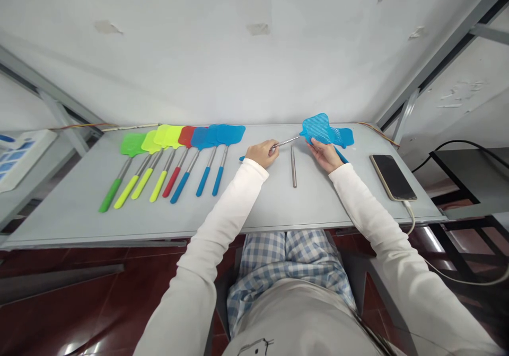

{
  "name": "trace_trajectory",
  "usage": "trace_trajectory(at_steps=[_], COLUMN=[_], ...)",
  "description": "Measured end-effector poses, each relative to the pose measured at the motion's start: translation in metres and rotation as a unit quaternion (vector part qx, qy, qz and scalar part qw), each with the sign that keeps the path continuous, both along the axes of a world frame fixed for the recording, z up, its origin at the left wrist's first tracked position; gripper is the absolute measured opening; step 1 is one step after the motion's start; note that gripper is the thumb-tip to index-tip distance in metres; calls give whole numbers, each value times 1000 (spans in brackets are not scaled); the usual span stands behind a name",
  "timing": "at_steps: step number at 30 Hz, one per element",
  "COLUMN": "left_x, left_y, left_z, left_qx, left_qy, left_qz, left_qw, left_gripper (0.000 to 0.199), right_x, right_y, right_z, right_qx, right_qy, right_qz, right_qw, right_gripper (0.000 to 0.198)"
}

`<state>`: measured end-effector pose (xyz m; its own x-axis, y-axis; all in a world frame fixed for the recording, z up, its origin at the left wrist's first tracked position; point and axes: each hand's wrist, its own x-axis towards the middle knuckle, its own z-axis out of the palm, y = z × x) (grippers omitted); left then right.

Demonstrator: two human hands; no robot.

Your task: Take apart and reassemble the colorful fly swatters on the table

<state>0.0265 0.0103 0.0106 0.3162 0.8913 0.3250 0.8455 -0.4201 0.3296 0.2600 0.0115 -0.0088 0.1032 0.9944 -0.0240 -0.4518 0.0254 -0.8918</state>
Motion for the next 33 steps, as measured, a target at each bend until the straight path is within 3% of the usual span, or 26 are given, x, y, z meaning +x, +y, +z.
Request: trace_trajectory(at_steps=[16, 33], left_x=[-1, -4], left_y=[-1, 0], left_z=[3, 1], left_qx=[-10, -10], left_qy=[-1, -32], left_qz=[4, -14], left_qw=[1000, 999], left_gripper=[33, 37], right_x=[-2, 0], right_y=[-4, -5], right_z=[1, 2], right_qx=[25, -7], right_qy=[-6, -23], right_qz=[28, 35], right_qw=[999, 999], right_gripper=[32, 28])
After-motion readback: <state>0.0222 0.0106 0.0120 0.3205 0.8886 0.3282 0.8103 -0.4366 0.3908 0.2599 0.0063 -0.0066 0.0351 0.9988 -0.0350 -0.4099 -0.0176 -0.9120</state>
